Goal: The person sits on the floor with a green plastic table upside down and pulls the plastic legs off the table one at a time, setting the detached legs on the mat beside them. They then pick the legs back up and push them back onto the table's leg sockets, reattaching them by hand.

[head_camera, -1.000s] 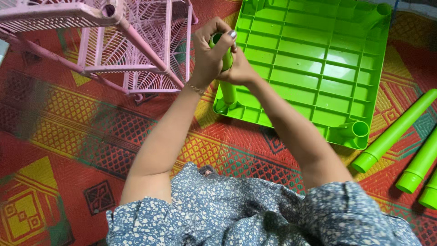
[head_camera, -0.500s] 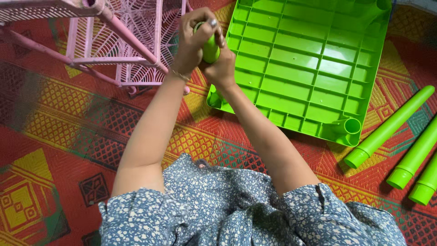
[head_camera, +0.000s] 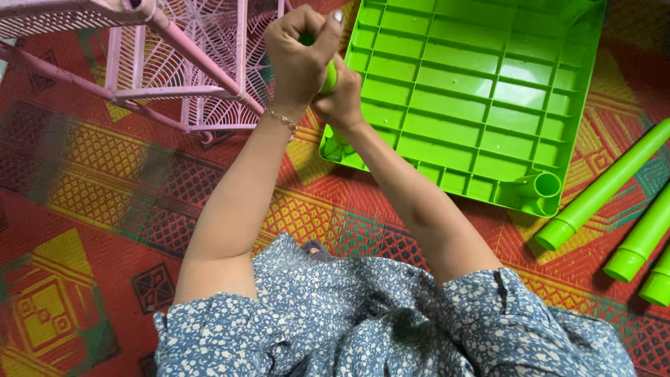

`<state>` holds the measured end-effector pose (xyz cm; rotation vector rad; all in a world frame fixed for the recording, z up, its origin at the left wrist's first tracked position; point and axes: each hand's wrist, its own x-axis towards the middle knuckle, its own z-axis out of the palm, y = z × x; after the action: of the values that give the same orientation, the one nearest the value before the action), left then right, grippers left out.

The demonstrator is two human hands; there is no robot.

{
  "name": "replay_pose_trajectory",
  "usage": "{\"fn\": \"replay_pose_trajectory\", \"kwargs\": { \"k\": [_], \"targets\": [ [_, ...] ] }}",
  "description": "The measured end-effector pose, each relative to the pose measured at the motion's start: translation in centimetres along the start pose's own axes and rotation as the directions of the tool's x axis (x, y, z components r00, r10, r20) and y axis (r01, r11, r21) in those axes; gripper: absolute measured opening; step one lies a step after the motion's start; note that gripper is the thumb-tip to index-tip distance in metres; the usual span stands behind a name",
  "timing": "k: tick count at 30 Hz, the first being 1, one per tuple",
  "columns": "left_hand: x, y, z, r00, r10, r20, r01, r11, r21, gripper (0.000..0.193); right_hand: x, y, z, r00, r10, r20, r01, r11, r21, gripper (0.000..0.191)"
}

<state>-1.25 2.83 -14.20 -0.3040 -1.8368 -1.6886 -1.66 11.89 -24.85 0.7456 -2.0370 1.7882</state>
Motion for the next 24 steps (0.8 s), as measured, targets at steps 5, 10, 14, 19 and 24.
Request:
{"fn": "replay_pose_trajectory", "kwargs": {
  "k": [5,10,14,19,24],
  "targets": [
    [2.2,-0.2,-2.8,0.887,-0.069,0.457,0.198,0.950,-0.241,0.030,-0.7,-1.5,2.4,0.937,-0.118,-0.330,0.023,0.960,-0.278,0.064],
    [2.3,-0.3,-2.5,0.913,-0.090,0.398,0.204,0.945,-0.254,0.027,0.3,-2.3,-0.6,0.985,0.171,-0.011,-0.170,0.972,-0.162,0.070],
    [2.0,0.0,-1.7,0.935,-0.088,0.345,0.199,0.932,-0.303,0.022,-0.8,-2.8,-10.7,0.856,-0.055,0.514,0.263,0.902,-0.341,0.083],
    [1.9,0.0,-1.1,0.955,-0.120,0.271,0.223,0.894,-0.389,0.021,-5.0,-1.8,-32.0,0.757,0.249,0.605,0.304,0.684,-0.663,0.048],
    [1.6,-0.2,-1.4,0.966,-0.068,0.248,0.143,0.942,-0.302,0.024,-11.7,1.0,-49.9,0.594,0.804,0.030,-0.124,0.129,-0.984,0.032]
  ]
}}
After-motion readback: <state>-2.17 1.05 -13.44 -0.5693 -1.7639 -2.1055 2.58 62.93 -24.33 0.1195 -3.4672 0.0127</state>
